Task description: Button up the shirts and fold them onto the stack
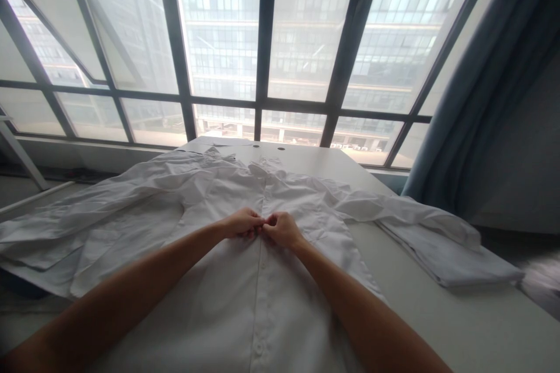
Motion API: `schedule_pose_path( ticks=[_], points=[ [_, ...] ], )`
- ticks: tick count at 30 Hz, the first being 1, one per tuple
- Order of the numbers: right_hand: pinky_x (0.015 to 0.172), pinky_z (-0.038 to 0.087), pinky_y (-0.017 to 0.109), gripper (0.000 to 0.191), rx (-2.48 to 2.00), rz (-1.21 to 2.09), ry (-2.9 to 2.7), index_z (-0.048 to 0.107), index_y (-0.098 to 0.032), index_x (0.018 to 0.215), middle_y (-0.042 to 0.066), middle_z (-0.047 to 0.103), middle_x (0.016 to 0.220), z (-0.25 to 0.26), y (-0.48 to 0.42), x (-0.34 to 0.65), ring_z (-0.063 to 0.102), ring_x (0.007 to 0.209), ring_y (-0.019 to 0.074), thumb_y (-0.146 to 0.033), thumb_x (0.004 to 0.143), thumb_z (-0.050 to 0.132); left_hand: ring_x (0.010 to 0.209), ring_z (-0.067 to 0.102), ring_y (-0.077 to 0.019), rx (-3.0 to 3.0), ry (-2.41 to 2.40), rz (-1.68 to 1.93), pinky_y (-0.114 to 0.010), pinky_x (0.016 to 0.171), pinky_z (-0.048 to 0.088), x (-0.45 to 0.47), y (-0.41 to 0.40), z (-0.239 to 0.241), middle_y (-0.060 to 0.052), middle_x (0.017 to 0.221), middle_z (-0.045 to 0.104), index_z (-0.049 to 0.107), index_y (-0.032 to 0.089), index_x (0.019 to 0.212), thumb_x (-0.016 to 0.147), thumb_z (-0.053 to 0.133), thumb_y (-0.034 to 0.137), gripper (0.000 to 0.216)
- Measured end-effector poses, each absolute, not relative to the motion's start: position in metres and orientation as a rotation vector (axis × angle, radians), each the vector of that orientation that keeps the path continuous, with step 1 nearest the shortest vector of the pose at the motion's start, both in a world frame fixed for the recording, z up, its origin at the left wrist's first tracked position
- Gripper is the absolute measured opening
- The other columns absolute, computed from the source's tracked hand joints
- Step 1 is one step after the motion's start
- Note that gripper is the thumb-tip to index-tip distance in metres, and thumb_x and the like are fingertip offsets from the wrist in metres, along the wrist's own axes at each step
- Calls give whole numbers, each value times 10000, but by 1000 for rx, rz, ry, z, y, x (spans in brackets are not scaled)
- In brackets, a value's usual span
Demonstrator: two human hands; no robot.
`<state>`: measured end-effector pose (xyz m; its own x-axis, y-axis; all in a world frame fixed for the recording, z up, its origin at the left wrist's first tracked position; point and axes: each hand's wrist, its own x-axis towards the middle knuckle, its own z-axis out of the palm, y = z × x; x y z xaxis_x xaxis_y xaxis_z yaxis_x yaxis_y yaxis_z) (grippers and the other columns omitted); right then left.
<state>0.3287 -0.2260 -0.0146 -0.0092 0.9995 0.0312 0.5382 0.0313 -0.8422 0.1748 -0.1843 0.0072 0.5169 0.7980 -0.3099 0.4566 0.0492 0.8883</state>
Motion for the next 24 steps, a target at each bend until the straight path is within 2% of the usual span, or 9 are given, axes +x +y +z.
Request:
schedule_pose_path(
  ticks=[7,20,24],
  points=[
    [358,354,160,263,-1594,1083,-1576,577,-164,632,-33,587,473,-5,-226,331,548,388,87,-293,860,561,355,387,-47,1556,1077,395,-188,386,215,175,-187,10,51,437,476,533,142,573,874,579,308,347],
    [345,295,165,286,-1622,1082,-1559,528,-170,567,-39,548,465,-8,-222,335,482,347,66,-216,848,502,373,439,-57,1718,1043,370,-174,389,301,173,-185,9,49,489,519,522,154,599,830,588,303,282],
    [339,294,158,286,-1609,1150,-1523,508,-173,565,-53,521,464,-7,-222,336,466,335,57,-214,848,507,458,523,-97,2003,1092,386,-195,469,365,172,-183,5,19,546,577,600,148,663,851,536,293,246]
  ],
)
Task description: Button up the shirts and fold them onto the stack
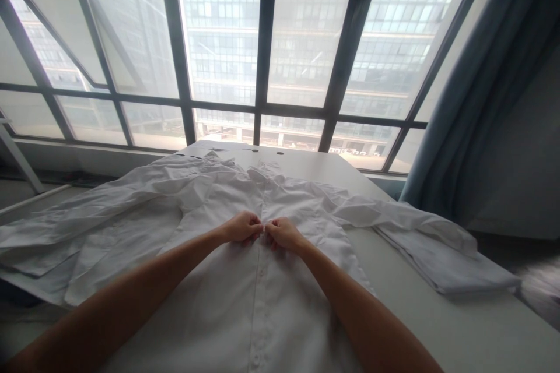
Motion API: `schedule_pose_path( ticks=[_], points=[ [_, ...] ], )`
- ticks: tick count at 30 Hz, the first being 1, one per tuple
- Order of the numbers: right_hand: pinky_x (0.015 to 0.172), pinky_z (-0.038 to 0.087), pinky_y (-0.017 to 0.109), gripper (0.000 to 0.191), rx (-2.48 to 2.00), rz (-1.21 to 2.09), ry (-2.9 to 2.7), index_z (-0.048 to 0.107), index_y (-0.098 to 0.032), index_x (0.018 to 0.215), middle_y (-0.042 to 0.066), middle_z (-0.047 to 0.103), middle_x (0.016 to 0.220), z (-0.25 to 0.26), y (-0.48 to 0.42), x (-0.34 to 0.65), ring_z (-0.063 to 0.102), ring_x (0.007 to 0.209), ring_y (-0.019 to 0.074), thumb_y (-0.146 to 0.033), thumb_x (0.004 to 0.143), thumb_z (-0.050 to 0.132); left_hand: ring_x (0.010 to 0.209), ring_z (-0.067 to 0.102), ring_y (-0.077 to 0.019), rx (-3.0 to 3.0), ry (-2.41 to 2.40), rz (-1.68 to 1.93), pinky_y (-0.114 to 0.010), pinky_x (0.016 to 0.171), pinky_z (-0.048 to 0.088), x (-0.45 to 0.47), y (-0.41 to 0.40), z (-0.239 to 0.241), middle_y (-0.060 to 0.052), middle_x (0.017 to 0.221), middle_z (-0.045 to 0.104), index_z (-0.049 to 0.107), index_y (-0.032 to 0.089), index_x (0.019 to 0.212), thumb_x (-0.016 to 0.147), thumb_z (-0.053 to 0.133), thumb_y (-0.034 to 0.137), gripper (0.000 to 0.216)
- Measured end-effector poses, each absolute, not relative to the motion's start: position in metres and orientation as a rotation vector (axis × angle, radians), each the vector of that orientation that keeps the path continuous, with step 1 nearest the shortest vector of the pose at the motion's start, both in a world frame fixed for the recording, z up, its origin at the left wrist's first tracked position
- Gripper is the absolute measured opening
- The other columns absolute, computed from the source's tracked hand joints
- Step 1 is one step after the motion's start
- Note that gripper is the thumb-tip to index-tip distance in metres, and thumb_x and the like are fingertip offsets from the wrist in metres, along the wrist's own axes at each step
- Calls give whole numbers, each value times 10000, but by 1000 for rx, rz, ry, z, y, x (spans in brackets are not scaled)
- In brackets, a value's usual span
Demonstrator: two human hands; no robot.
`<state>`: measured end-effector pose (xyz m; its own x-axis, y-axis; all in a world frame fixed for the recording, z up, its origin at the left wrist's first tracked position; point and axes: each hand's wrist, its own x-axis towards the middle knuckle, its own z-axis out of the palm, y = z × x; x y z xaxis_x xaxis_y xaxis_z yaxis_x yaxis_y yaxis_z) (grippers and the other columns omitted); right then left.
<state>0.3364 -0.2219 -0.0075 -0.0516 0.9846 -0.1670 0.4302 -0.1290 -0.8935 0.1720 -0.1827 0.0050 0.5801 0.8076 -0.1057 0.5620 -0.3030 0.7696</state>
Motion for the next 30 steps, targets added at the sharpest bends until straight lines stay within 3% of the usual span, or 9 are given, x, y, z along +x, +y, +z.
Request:
schedule_pose_path(
  ticks=[5,12,15,19,21,23,26,28,30],
  points=[
    [340,284,175,300,-1680,1109,-1540,500,-175,540,-39,524,462,-8,-222,335,465,328,71,-232,834,521,821,652,-213,2453,1244,551,-260,730,452,173,-187,-4,-78,851,718,700,167,916,852,562,322,217],
    [501,392,204,191,-1804,500,-1878,638,-158,675,23,638,554,-1,-234,325,609,515,139,-243,819,545,1114,580,-260,2730,1203,506,-347,959,423,169,-195,-6,-137,1144,668,650,156,1088,936,452,283,280],
    [611,417,220,157,-1792,329,-2007,681,-153,824,63,716,747,2,-241,325,652,690,167,-291,806,608,1274,483,-240,2812,1068,414,-379,1086,334,155,-196,-7,-114,1347,578,606,177,1207,968,414,323,339],
    [610,429,243,279,-1909,370,-2153,663,-163,997,64,711,742,12,-247,329,658,687,190,-374,815,641,1471,197,-273,2787,1013,128,-542,1167,139,137,-214,-8,-109,1595,248,330,211,1486,999,301,482,558],
    [554,435,247,305,-1997,615,-2231,664,-153,956,37,666,611,20,-246,333,631,564,179,-423,817,641,1488,116,-300,2763,1039,29,-599,1155,101,134,-229,-8,-116,1614,159,257,203,1522,997,248,526,616],
    [512,443,248,321,-2066,908,-2292,665,-144,784,6,593,492,29,-241,337,585,462,160,-466,790,668,1484,128,-319,2767,1057,15,-609,1146,137,136,-241,-5,-124,1610,171,276,201,1520,991,246,536,627],
    [514,466,252,412,-2164,1068,-2307,594,-146,555,3,562,463,43,-227,343,568,441,140,-495,698,758,1378,387,-327,2809,1018,87,-520,1086,335,143,-238,5,-123,1500,434,500,223,1392,960,378,494,524],
    [520,472,252,422,-2179,1009,-2282,586,-143,533,7,578,487,50,-214,344,575,456,136,-483,639,811,1154,599,-284,2777,1028,167,-405,963,462,146,-218,14,-104,1257,653,663,220,1189,934,452,408,381],
    [523,468,248,414,-2115,890,-2271,602,-142,552,14,593,508,57,-200,341,591,480,143,-486,641,813,931,676,-237,2701,1127,272,-328,836,504,146,-189,22,-85,1013,734,726,201,1028,918,472,332,305]
  ],
)
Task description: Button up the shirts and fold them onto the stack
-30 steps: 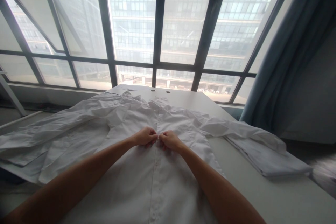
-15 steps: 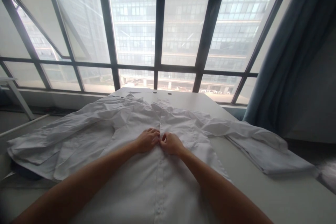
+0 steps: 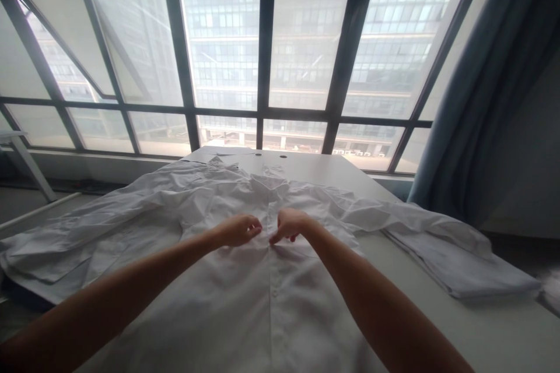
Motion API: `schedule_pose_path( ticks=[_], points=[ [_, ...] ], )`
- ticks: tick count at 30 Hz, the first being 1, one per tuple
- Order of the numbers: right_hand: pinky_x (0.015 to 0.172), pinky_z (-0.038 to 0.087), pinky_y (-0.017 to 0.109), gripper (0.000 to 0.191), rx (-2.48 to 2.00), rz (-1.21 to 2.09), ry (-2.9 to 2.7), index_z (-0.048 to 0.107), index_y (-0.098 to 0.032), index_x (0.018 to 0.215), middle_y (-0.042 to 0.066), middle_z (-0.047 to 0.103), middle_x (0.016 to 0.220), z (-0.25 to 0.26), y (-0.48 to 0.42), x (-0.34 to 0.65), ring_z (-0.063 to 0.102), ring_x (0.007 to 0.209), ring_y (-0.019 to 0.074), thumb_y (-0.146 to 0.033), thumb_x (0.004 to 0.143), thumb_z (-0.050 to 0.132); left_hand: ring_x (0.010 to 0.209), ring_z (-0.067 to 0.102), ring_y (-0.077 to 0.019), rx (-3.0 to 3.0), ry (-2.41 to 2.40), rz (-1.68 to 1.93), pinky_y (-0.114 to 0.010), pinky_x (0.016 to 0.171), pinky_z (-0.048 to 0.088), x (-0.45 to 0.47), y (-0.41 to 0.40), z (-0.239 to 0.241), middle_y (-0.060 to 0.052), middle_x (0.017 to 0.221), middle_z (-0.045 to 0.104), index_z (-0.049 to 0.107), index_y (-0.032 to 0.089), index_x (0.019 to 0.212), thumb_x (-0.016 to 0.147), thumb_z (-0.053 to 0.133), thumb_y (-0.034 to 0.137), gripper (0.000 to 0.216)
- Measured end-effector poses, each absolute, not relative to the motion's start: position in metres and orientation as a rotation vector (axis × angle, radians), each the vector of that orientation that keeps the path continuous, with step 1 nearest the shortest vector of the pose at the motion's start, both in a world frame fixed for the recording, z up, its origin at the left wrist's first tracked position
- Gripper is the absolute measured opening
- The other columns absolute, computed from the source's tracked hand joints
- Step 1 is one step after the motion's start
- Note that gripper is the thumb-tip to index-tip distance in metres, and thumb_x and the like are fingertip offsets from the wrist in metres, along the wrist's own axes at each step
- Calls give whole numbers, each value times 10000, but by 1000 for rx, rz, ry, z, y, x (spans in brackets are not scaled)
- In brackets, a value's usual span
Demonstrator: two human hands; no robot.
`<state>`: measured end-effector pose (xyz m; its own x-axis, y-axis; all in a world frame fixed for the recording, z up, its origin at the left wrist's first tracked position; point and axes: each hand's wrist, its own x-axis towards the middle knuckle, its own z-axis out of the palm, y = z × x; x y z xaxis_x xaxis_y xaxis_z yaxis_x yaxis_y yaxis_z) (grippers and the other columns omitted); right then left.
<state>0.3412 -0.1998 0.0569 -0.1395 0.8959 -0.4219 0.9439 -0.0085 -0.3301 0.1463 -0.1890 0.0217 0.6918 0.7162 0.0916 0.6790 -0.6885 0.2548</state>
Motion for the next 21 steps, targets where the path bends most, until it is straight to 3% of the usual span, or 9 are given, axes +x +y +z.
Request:
schedule_pose_path(
  ticks=[3,6,8,11,15,21],
  points=[
    [571,467,244,392,2095,-648,2312,659,-147,628,49,651,578,63,-175,330,653,582,172,-514,757,712,871,672,-228,2621,1333,476,-309,785,503,144,-142,25,-92,965,734,732,173,979,898,505,300,272],
    [684,480,268,312,2365,-228,2402,729,-174,824,93,739,830,61,-147,316,697,822,225,-475,822,644,944,659,-243,2533,1495,634,-332,831,504,143,-103,21,-107,1068,709,722,162,998,902,516,296,264],
    [757,480,292,305,2507,-8,2457,725,-189,995,112,732,1041,55,-127,308,679,966,252,-433,835,631,1007,643,-247,2511,1542,702,-345,884,500,145,-82,18,-113,1128,685,703,156,1053,907,513,260,261],
    [820,468,308,385,2615,21,2505,669,-185,1166,132,682,1197,43,-97,302,651,1059,261,-399,849,616,1116,591,-254,2623,1529,820,-373,955,484,148,-53,18,-123,1233,626,634,161,1209,913,488,179,330],
    [799,456,302,392,2704,-149,2496,646,-195,1191,120,703,1153,27,-73,304,655,1043,253,-407,864,603,1223,505,-269,2960,1371,712,-417,973,475,153,-19,29,-94,1436,484,554,224,1338,925,442,120,440],
    [669,406,261,384,2620,-160,2567,712,-196,942,102,742,948,22,-69,318,674,906,235,-544,866,570,1277,447,-272,3216,1065,136,-465,1013,402,154,15,60,-42,1470,471,657,273,1155,962,502,302,249]
  ],
)
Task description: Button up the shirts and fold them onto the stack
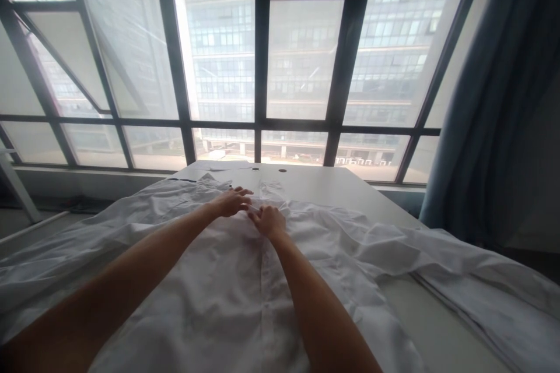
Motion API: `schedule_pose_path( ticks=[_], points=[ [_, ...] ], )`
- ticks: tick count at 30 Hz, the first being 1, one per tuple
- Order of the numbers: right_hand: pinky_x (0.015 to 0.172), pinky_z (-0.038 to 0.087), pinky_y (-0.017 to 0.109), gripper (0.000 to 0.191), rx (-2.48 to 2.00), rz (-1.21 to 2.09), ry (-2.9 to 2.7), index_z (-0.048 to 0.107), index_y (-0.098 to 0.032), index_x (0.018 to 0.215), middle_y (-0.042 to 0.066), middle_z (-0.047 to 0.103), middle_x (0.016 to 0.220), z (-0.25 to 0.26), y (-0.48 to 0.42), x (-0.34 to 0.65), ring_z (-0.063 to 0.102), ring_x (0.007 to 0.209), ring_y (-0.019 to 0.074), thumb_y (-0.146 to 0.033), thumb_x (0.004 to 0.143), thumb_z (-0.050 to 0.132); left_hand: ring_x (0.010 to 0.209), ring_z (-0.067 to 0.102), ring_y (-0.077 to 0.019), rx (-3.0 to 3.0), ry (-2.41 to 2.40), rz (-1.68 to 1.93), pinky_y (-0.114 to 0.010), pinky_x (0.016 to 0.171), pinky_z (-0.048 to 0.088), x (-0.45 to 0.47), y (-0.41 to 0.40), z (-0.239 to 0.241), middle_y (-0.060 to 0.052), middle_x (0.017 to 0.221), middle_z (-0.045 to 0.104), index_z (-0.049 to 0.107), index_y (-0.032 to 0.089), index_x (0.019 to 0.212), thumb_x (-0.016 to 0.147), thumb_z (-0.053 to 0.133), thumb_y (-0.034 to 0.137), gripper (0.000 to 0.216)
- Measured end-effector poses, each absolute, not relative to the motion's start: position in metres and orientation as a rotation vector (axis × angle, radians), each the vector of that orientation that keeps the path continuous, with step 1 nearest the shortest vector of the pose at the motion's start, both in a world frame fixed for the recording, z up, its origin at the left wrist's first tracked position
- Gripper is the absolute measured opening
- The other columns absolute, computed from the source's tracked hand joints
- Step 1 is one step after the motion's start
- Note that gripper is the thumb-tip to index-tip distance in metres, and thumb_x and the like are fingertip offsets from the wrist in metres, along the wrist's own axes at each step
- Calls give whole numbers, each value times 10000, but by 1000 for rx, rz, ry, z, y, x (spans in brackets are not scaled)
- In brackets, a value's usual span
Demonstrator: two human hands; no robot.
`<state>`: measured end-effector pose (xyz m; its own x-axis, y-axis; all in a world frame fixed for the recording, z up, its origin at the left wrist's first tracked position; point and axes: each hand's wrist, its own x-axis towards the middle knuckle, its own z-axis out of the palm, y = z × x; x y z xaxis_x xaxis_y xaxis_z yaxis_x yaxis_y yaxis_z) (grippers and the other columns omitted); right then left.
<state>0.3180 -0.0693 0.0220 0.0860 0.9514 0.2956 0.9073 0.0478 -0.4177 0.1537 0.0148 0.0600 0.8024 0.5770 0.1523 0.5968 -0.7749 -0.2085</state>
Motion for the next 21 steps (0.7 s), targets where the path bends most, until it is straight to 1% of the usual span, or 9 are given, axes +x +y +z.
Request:
schedule_pose_path(
  ticks=[3,5,7,10,12,15,18,21],
  points=[
    [614,364,251,457,-1881,125,-1831,717,-192,823,97,740,845,28,-71,324,672,821,215,-588,894,501,1262,455,-274,-2791,-888,-36,-448,1011,382,152,21,75,-53,1416,525,672,261,1107,939,547,422,265],
    [586,335,244,448,-1882,134,-1846,714,-188,771,87,734,795,33,-71,328,662,766,193,-549,912,490,1238,473,-266,-2825,-880,-27,-432,1010,372,152,23,83,-44,1370,562,685,269,1078,923,570,434,254],
    [568,314,240,414,-1869,147,-1875,717,-185,759,77,728,773,36,-72,331,650,735,176,-508,913,508,1205,492,-251,-2849,-869,-51,-403,1000,372,152,23,90,-34,1325,590,703,272,1020,923,570,410,215],
    [558,310,235,374,-1851,181,-1929,731,-178,786,71,726,767,40,-72,337,635,710,164,-479,899,539,1139,519,-230,-2868,-852,-112,-364,975,374,154,22,96,-30,1257,622,717,262,928,925,557,335,176],
    [567,326,231,346,-1833,208,-1975,742,-175,817,67,726,772,41,-71,339,631,709,162,-453,894,550,1093,533,-219,-2887,-849,-151,-350,967,370,157,21,98,-29,1209,639,719,251,876,911,561,284,165],
    [591,357,223,282,-1833,269,-2014,753,-184,878,58,729,802,43,-72,341,636,743,166,-395,884,565,1051,540,-207,-2910,-860,-195,-338,967,365,161,21,99,-31,1160,653,713,239,833,887,573,252,151],
    [608,381,224,211,-1877,275,-2031,750,-204,944,55,734,854,43,-73,342,645,783,179,-325,832,618,1011,554,-205,-2886,-856,-202,-328,944,377,166,18,101,-45,1117,656,697,216,794,863,600,221,119],
    [639,404,239,229,-1895,187,-2076,739,-209,972,69,734,915,44,-75,341,653,828,204,-272,761,676,971,574,-214,-2864,-809,-189,-318,891,399,170,13,104,-57,1068,662,673,204,791,826,667,230,44]
  ],
)
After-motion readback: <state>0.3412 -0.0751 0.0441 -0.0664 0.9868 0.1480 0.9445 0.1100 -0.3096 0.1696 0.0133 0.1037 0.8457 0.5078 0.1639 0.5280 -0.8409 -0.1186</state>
